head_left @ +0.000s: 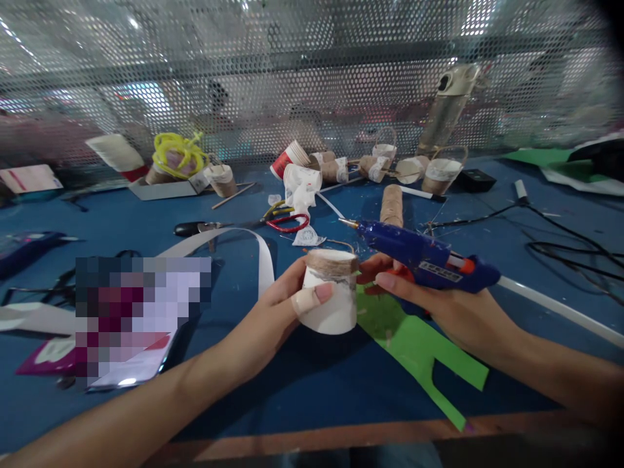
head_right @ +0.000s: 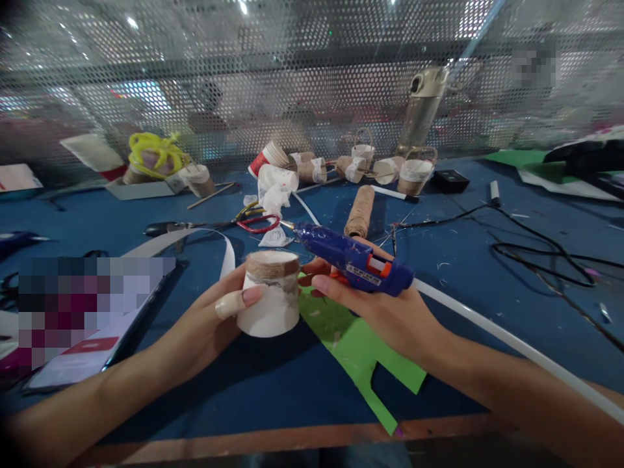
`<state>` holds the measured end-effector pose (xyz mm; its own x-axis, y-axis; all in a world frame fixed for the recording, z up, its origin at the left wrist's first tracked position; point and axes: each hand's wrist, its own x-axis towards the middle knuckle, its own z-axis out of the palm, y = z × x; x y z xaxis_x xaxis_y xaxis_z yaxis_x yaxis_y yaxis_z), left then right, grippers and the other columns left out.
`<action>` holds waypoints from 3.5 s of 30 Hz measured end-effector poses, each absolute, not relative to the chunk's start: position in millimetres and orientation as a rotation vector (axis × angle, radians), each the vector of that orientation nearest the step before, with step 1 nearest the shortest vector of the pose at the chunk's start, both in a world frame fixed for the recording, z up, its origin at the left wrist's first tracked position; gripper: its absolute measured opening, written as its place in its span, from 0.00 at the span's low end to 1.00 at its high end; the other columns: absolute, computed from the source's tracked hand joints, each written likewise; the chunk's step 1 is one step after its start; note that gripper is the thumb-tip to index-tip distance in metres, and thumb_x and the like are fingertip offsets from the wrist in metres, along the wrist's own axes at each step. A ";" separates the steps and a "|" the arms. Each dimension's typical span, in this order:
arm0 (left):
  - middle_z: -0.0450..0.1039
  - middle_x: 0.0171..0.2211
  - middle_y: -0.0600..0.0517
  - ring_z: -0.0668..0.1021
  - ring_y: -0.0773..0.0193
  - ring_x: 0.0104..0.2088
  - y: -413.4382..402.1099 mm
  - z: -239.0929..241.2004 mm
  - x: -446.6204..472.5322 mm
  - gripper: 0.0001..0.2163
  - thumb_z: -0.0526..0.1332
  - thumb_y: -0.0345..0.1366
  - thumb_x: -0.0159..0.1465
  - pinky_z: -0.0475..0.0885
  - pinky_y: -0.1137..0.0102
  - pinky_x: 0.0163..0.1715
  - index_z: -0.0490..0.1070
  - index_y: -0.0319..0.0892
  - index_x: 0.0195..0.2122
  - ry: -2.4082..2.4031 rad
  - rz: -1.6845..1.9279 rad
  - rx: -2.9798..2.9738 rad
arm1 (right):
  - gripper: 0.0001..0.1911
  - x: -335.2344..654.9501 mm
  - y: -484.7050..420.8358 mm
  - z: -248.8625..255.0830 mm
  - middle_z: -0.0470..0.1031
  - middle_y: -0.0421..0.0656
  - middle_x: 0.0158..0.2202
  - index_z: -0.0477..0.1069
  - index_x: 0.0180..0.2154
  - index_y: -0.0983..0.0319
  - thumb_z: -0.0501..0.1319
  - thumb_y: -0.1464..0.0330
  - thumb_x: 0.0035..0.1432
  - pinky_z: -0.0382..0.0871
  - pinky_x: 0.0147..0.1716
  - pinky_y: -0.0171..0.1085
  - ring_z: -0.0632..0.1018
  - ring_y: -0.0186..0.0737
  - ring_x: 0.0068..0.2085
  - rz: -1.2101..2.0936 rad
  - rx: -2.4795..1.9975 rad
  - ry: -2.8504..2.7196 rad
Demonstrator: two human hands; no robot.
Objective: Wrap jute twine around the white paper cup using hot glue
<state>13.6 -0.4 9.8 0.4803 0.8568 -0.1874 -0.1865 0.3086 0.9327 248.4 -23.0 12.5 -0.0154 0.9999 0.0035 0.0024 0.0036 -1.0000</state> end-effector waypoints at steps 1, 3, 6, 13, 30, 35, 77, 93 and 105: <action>0.83 0.60 0.46 0.80 0.43 0.63 -0.2 10.2 14.2 0.24 0.74 0.46 0.65 0.74 0.59 0.60 0.79 0.47 0.60 0.784 0.794 1.011 | 0.14 248.6 -23.1 11.3 0.89 0.41 0.43 0.84 0.38 0.51 0.80 0.54 0.53 0.86 0.52 0.48 0.88 0.45 0.44 1.219 -1.201 -1.218; 0.82 0.62 0.45 0.80 0.43 0.64 0.4 9.1 14.8 0.24 0.72 0.48 0.67 0.72 0.57 0.63 0.78 0.47 0.63 0.779 0.798 0.986 | 0.14 248.8 -23.1 9.7 0.89 0.41 0.45 0.85 0.40 0.51 0.79 0.54 0.54 0.85 0.55 0.49 0.88 0.46 0.45 1.242 -1.194 -1.226; 0.81 0.63 0.44 0.79 0.41 0.64 1.2 4.9 14.2 0.26 0.70 0.50 0.69 0.71 0.54 0.65 0.77 0.46 0.65 0.774 0.811 0.962 | 0.13 248.4 -23.2 9.9 0.89 0.40 0.48 0.85 0.41 0.50 0.79 0.55 0.56 0.83 0.58 0.49 0.88 0.47 0.49 1.262 -1.151 -1.231; 0.85 0.58 0.46 0.81 0.44 0.60 2.2 2.4 10.2 0.23 0.75 0.46 0.65 0.73 0.60 0.58 0.79 0.47 0.60 0.811 0.797 1.093 | 0.13 251.8 -26.0 9.8 0.89 0.39 0.51 0.84 0.47 0.50 0.77 0.59 0.60 0.82 0.60 0.46 0.87 0.46 0.55 1.310 -1.098 -1.325; 0.85 0.56 0.47 0.80 0.45 0.61 4.6 1.8 9.8 0.19 0.73 0.43 0.68 0.73 0.61 0.58 0.80 0.48 0.58 0.742 0.765 1.183 | 0.13 256.5 -35.4 16.2 0.89 0.40 0.45 0.83 0.44 0.51 0.77 0.70 0.57 0.83 0.42 0.40 0.88 0.46 0.44 1.084 -1.081 -1.616; 0.84 0.56 0.48 0.83 0.49 0.56 3.6 5.0 9.5 0.20 0.74 0.43 0.66 0.75 0.64 0.52 0.80 0.48 0.58 0.750 0.860 1.129 | 0.13 253.1 -36.8 12.2 0.85 0.37 0.41 0.75 0.31 0.52 0.77 0.70 0.55 0.79 0.39 0.41 0.84 0.45 0.42 0.959 -0.970 -1.581; 0.81 0.50 0.52 0.82 0.60 0.48 1.0 5.3 7.4 0.21 0.76 0.43 0.65 0.80 0.71 0.49 0.73 0.48 0.56 0.841 1.076 1.387 | 0.17 271.0 -38.6 1.8 0.63 0.31 0.28 0.58 0.32 0.55 0.67 0.73 0.52 0.57 0.28 0.37 0.65 0.32 0.28 0.430 -1.054 -2.003; 0.81 0.52 0.51 0.83 0.58 0.50 -1.7 6.0 5.7 0.21 0.75 0.42 0.67 0.80 0.68 0.51 0.72 0.48 0.57 0.839 1.062 1.416 | 0.15 274.9 -37.8 4.0 0.62 0.31 0.27 0.58 0.31 0.54 0.64 0.74 0.52 0.56 0.26 0.37 0.63 0.33 0.25 0.425 -1.048 -2.048; 0.81 0.57 0.51 0.81 0.53 0.56 -1.4 -2.7 -1.6 0.19 0.71 0.42 0.70 0.76 0.65 0.55 0.76 0.55 0.62 0.770 1.025 1.379 | 0.16 268.7 -42.6 6.4 0.60 0.31 0.25 0.57 0.29 0.55 0.67 0.71 0.53 0.52 0.27 0.38 0.60 0.34 0.26 0.463 -1.126 -1.929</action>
